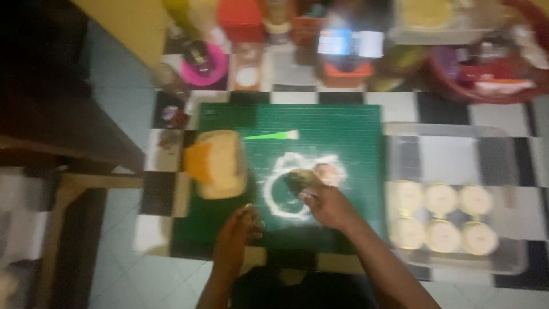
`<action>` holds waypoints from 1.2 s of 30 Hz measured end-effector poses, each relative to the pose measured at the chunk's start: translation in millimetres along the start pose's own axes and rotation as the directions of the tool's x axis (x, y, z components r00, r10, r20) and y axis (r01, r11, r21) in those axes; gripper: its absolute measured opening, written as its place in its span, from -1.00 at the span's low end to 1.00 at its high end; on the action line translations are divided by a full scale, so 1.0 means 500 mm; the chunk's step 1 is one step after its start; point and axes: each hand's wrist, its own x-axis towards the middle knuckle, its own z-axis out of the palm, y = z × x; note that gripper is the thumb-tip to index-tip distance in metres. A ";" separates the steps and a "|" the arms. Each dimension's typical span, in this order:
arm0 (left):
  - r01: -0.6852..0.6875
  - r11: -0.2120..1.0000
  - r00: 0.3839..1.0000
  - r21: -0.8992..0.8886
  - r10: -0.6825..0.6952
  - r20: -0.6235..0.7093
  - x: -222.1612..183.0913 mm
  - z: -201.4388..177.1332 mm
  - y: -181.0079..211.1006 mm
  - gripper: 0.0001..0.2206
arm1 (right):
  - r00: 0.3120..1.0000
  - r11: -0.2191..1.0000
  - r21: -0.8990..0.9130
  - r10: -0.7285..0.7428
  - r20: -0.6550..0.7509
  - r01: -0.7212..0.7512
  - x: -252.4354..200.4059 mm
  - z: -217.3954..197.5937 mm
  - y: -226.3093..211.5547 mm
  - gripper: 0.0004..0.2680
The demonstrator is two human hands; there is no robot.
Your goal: Shaping dough balls using a round cutter and placing them into molds on a tray.
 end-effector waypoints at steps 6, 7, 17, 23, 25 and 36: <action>-0.032 0.816 0.995 0.577 0.082 -0.061 0.102 -0.232 0.077 -0.50 | 0.964 0.966 -0.010 0.257 -0.060 -0.258 0.112 0.082 -0.147 -0.73; -0.250 0.725 0.944 0.642 0.330 -0.006 0.153 -0.266 0.049 -0.54 | 0.945 0.944 -0.096 0.305 -0.120 -0.316 0.131 0.107 -0.142 -0.79; -0.101 0.479 0.983 0.872 0.182 0.014 0.264 -0.181 0.254 -0.53 | 0.952 0.907 -0.318 0.213 -0.219 -0.276 0.341 0.211 -0.211 -0.70; -0.106 0.379 0.985 0.919 0.168 0.044 0.217 -0.172 0.291 -0.63 | 0.912 0.879 -0.244 0.403 -0.079 -0.410 0.332 0.163 -0.281 -0.67; -0.087 0.378 0.987 0.922 0.157 0.029 0.218 -0.170 0.251 -0.64 | 0.920 0.879 -0.289 0.393 -0.009 -0.378 0.306 0.179 -0.280 -0.67; -0.240 0.603 0.946 0.761 0.321 0.044 0.448 -0.178 -0.142 -0.56 | 0.899 0.897 -0.098 0.437 0.032 -0.432 0.316 0.173 -0.338 -0.63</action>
